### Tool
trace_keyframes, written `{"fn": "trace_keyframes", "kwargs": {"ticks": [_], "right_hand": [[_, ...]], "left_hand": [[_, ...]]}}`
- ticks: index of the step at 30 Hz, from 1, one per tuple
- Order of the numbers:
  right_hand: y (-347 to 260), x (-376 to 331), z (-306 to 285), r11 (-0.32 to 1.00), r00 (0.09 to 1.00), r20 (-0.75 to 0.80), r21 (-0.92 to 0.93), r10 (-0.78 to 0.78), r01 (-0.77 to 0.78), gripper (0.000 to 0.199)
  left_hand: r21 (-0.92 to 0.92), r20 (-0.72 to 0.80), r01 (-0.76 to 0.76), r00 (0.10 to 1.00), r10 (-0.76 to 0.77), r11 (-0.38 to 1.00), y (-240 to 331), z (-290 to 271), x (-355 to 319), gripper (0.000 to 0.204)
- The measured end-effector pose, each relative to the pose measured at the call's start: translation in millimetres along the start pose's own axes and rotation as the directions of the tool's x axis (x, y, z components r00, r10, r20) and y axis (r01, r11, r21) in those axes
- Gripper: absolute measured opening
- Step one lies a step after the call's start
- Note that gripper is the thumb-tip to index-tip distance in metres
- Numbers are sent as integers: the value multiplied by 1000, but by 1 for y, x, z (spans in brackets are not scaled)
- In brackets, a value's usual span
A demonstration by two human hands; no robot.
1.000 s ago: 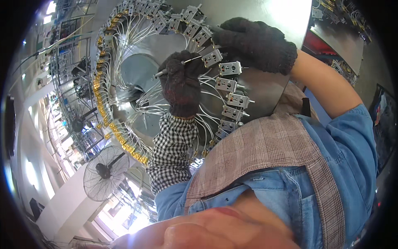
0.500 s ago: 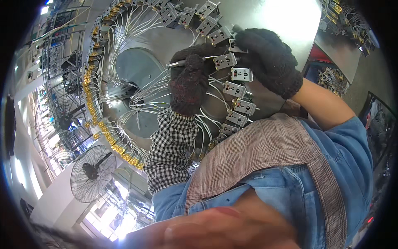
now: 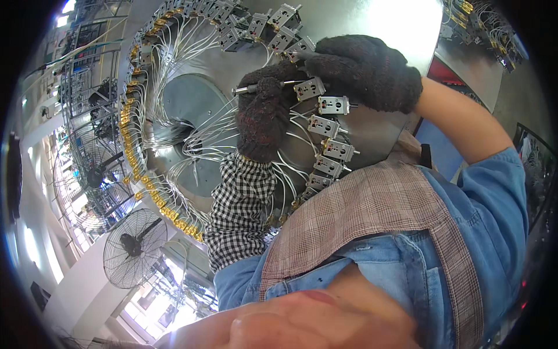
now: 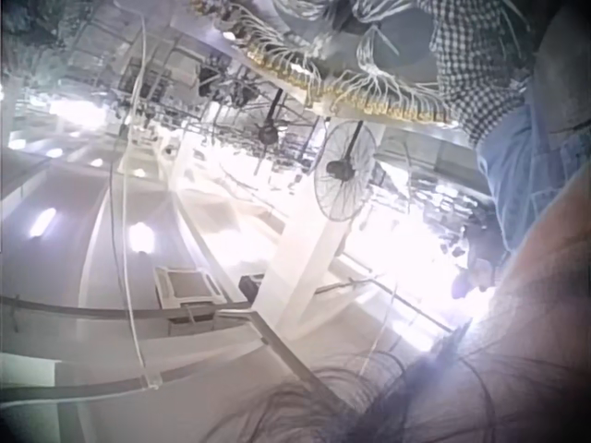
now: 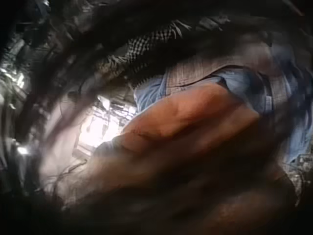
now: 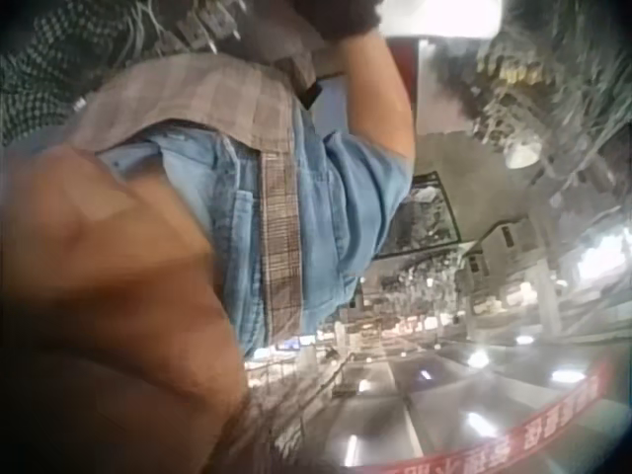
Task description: Connecting wires and components to the frame of a large circular motor stator.
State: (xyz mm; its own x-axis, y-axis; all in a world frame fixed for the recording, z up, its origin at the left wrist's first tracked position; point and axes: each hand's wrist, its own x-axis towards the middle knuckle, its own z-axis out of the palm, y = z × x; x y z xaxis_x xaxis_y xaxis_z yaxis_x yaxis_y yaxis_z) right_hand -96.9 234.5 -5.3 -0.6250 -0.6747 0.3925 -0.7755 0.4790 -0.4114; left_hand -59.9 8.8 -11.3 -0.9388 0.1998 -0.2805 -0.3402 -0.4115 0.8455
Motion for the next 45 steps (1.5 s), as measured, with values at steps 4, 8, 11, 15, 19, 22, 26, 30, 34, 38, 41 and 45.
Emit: {"fn": "trace_keyframes", "kwargs": {"ticks": [4, 8, 11, 15, 19, 22, 26, 30, 34, 38, 41, 45], "right_hand": [[6, 14, -7, 980, 980, 129, -107, -154, 168, 51], [4, 36, -21, 968, 937, 286, -94, -198, 233, 53], [11, 35, -19, 961, 941, 242, -86, -234, 262, 52], [9, 22, -16, 990, 979, 154, -42, -130, 138, 53], [8, 5, -18, 993, 984, -178, 116, 9, 12, 54], [15, -16, -14, 957, 934, -236, 177, 268, -230, 46], [3, -32, -10, 889, 868, -233, 253, 439, -382, 36], [0, -34, 3, 900, 871, -245, 217, 425, -378, 33], [0, -28, 14, 819, 810, -211, 334, 548, -467, 33], [8, -28, 20, 760, 785, -120, 377, 608, -530, 35], [10, -30, 5, 984, 977, -183, -118, 113, -136, 39], [14, -35, 15, 899, 911, -147, 281, 386, -336, 46]], "left_hand": [[617, 157, -274, 962, 225, 738, -4, -16, -1, 23], [487, 96, -244, 969, 226, 839, -13, -24, -2, 24], [-331, 30, 128, 992, -125, 935, 1, -14, 0, 25], [711, 191, -382, 913, 361, 590, 1, -5, -1, 25], [-21, -31, -85, 996, 85, 996, 4, 2, -5, 26], [-12, -66, -173, 983, 172, 985, 10, 3, -14, 27], [175, 45, -384, 923, 382, 907, 29, -25, -47, 28], [448, 101, -265, 964, 246, 854, 63, -69, -89, 35], [775, -195, 6, 953, 231, 632, 78, -82, -132, 62], [771, -308, 21, 888, 343, 636, 80, -108, -168, 68], [888, -171, -30, 904, 392, 459, 82, -126, -173, 33], [801, -278, 19, 897, 343, 599, 75, -130, -172, 69]]}}
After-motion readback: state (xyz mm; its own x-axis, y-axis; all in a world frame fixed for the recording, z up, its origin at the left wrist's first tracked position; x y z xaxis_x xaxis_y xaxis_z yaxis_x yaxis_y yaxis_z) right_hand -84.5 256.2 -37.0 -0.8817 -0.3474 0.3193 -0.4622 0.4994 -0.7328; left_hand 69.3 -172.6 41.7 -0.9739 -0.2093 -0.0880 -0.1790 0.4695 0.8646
